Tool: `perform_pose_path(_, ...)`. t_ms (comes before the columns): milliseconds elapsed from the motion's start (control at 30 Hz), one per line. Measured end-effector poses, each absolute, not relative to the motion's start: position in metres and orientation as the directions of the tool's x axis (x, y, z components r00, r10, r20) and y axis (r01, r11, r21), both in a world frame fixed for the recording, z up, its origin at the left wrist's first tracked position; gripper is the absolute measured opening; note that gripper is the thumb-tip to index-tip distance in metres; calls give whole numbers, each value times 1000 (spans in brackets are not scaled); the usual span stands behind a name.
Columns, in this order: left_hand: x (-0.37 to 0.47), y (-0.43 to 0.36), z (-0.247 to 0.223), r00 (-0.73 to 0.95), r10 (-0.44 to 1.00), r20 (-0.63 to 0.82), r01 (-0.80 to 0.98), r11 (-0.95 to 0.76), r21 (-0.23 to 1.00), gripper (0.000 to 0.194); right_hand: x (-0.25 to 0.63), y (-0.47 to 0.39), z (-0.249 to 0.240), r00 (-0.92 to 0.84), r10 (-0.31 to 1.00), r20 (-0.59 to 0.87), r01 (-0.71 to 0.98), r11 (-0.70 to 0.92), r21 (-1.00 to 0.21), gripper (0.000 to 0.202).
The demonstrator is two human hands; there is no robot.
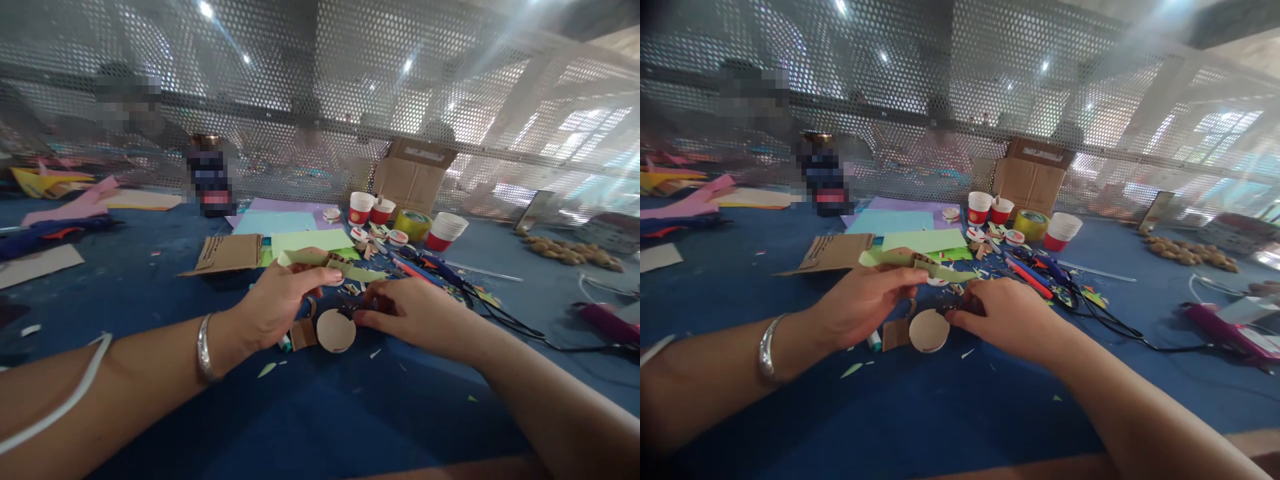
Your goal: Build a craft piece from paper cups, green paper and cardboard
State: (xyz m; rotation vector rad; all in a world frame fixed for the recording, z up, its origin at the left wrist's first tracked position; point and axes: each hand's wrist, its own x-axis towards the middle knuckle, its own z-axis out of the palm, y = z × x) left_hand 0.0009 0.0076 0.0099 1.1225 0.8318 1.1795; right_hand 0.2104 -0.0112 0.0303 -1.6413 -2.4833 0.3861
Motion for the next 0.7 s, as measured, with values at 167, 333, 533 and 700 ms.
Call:
perform_pose_path(167, 4, 4, 12, 271, 963, 3, -323, 88, 942, 20, 208, -13, 36, -312, 905, 289, 727, 423, -541, 28)
perform_pose_path(333, 3, -1, 9, 369, 929, 29, -265, 75, 961, 25, 206, -17, 29, -301, 818, 491, 559, 568, -604, 11)
perform_pose_path(533, -11, 6, 12, 501, 858, -116, 324, -62, 944, 34, 206, -20, 28, -304, 657, 690, 596, 696, -401, 4)
perform_pose_path(700, -20, 9, 17, 514, 856, -58, 698, -379, 607, 16, 206, -21, 24, -413, 546, 729, 634, 747, -200, 7)
